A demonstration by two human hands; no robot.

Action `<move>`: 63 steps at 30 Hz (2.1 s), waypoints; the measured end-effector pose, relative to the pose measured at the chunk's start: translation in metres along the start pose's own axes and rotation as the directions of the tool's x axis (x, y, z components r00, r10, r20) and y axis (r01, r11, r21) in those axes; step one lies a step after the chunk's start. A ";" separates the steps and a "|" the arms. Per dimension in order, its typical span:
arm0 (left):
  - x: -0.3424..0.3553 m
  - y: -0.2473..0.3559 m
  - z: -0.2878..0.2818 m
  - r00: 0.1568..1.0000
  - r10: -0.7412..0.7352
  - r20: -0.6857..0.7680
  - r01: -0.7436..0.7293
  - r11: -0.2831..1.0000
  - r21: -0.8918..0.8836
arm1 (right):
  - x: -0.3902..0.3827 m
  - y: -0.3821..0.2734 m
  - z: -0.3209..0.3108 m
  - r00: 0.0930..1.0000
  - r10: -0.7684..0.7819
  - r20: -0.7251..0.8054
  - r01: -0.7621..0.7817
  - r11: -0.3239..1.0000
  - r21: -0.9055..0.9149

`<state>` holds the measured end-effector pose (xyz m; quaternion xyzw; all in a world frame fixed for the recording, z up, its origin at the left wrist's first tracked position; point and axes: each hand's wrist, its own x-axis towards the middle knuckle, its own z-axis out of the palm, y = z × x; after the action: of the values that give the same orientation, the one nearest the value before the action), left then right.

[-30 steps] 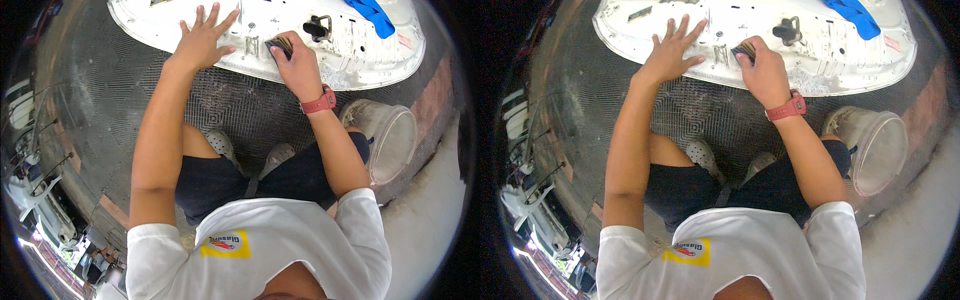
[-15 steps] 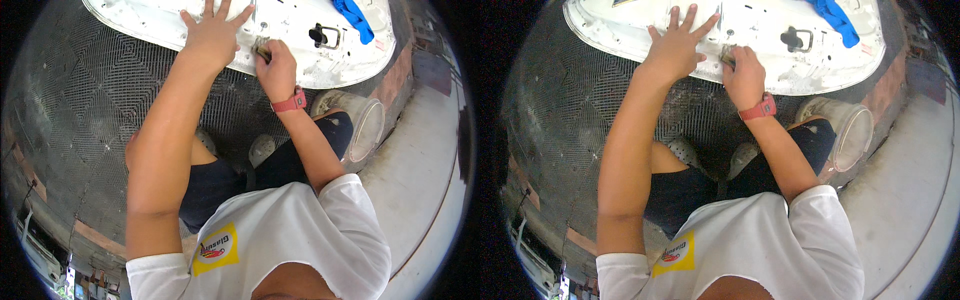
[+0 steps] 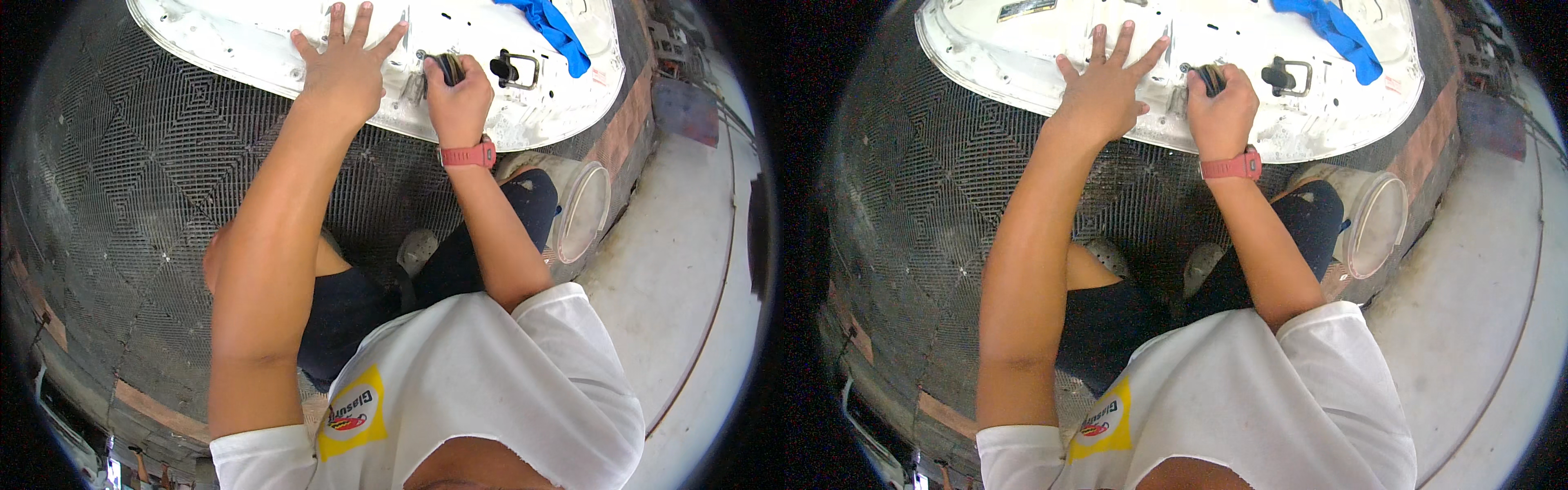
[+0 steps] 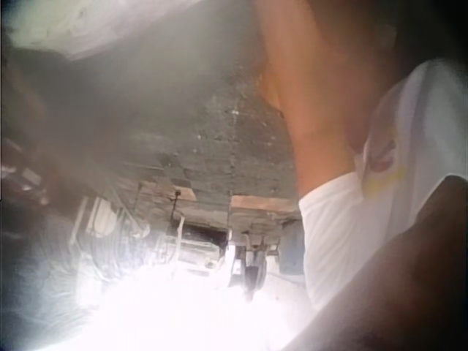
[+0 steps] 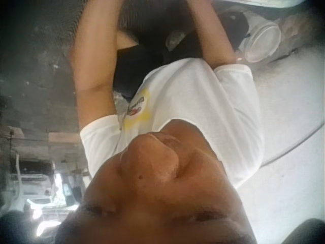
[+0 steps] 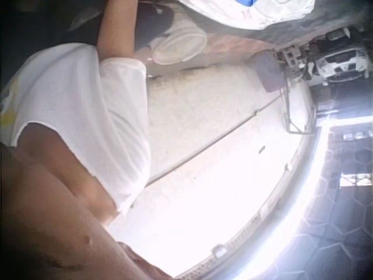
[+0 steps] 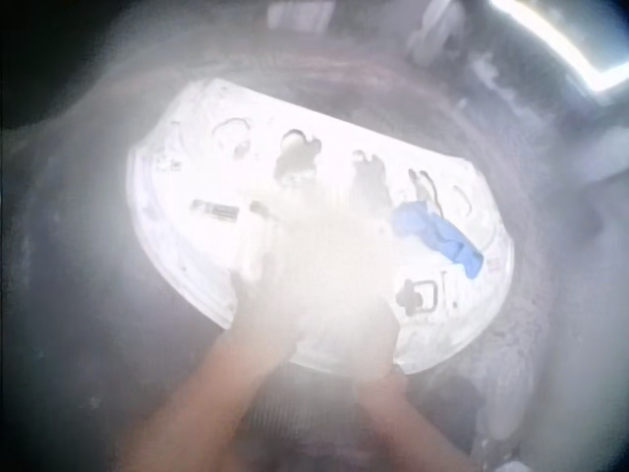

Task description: The person kneels on the floor and uses a sanding block to sand the surface of a white car part, likely a bumper, repeatedly across different areas.

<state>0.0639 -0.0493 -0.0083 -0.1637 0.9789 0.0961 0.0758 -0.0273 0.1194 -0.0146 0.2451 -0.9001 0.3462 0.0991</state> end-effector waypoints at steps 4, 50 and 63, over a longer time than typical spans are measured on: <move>-0.001 0.004 -0.003 1.000 0.003 0.013 -0.003 1.000 -0.003 | 0.006 -0.006 0.010 1.000 -0.007 0.013 0.007 1.000 0.007; -0.007 0.006 -0.005 1.000 -0.005 0.016 0.007 0.993 -0.118 | 0.010 -0.014 0.010 0.977 -0.198 0.083 0.207 0.971 -0.117; 0.001 0.005 -0.003 0.999 -0.009 0.032 0.010 1.000 -0.012 | -0.001 -0.012 -0.001 0.964 -0.187 0.190 0.208 0.973 -0.098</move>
<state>0.0609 -0.0452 -0.0042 -0.1673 0.9762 0.1040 0.0907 -0.0202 0.1133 -0.0077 0.3579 -0.8951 0.2577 0.0659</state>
